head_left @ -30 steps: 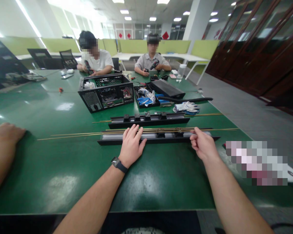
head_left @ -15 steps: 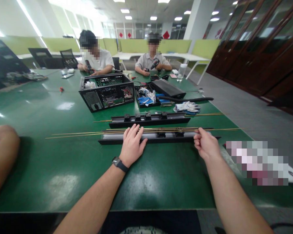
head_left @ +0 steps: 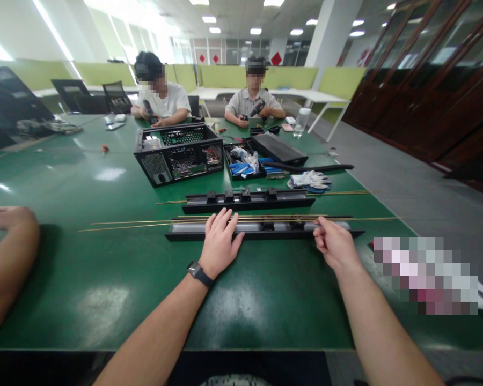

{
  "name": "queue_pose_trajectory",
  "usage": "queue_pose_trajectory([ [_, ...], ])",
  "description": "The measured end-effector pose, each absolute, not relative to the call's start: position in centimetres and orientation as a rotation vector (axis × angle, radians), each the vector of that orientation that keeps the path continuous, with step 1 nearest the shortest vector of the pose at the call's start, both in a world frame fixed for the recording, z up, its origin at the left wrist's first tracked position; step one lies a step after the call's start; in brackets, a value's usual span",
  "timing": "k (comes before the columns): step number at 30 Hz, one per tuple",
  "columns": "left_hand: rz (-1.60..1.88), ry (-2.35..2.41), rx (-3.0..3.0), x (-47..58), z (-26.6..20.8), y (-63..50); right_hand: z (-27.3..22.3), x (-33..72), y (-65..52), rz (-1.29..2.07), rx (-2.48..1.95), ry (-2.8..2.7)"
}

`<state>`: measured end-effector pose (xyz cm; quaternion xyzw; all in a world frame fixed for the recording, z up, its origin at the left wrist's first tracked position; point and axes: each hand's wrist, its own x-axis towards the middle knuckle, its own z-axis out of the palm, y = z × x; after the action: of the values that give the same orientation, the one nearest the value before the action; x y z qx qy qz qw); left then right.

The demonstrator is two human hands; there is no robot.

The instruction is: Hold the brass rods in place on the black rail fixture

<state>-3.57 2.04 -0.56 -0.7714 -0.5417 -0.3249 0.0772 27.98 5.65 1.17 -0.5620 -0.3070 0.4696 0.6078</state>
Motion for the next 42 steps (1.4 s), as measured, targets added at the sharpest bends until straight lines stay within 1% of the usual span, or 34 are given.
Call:
queue_pose_trajectory([
  [42, -0.985, -1.669, -2.327, -3.51, -0.36, 2.00, 0.59, 28.40, 5.83, 1.032, -1.300, -0.686],
])
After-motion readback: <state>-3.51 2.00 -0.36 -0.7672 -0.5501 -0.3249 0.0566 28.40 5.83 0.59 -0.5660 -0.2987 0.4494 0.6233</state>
